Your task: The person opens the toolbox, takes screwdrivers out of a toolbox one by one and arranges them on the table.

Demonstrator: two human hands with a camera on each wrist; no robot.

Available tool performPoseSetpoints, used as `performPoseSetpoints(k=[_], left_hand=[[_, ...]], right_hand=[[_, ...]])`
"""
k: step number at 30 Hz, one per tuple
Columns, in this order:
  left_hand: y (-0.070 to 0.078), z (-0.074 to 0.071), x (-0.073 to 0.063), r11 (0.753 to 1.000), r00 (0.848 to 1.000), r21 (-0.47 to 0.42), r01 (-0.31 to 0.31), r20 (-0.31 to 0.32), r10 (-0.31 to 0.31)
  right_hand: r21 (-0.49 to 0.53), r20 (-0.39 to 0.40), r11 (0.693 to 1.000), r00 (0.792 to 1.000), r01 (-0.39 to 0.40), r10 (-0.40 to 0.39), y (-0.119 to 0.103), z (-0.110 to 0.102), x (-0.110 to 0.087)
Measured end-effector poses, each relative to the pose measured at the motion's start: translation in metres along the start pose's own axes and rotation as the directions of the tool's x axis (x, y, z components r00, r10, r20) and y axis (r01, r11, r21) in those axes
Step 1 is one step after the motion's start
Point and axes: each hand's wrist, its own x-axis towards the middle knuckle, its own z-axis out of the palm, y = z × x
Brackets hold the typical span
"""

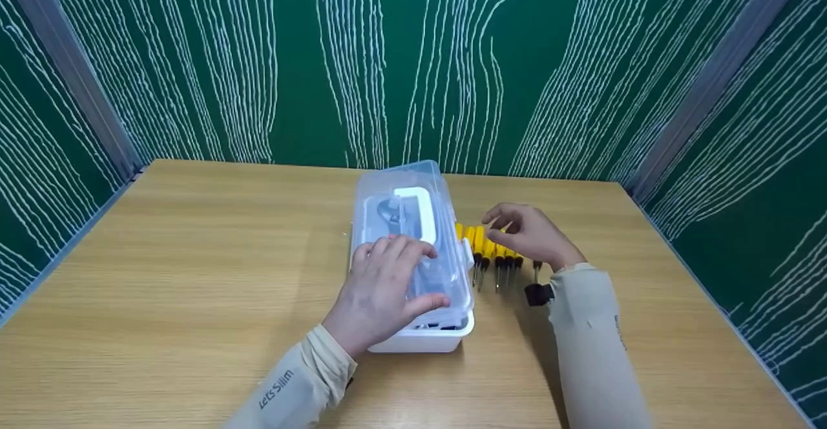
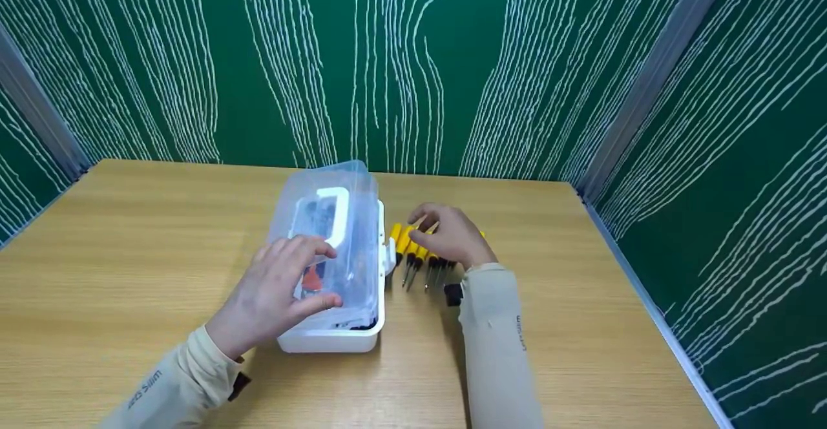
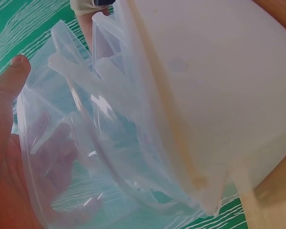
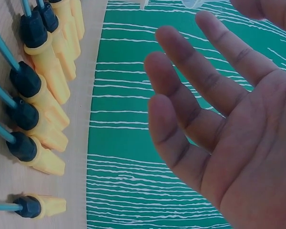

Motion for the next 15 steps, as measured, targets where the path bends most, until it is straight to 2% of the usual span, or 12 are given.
performPoseSetpoints(k=[7,15], left_hand=[[-0.0003,0.0018,0.0014,1.000,1.000,0.000,-0.014,0.012,0.014],[-0.0019,0.0036,0.0003,1.000,0.999,0.000,-0.021,0.039,0.021]], right_hand=[[0.002,0.007,1.000,1.000,-0.015,0.015,0.0006,-0.0006,0.0001],[0.015,0.065,0.996,0.994,0.087,-0.088,0.0007,0.0019,0.0009]])
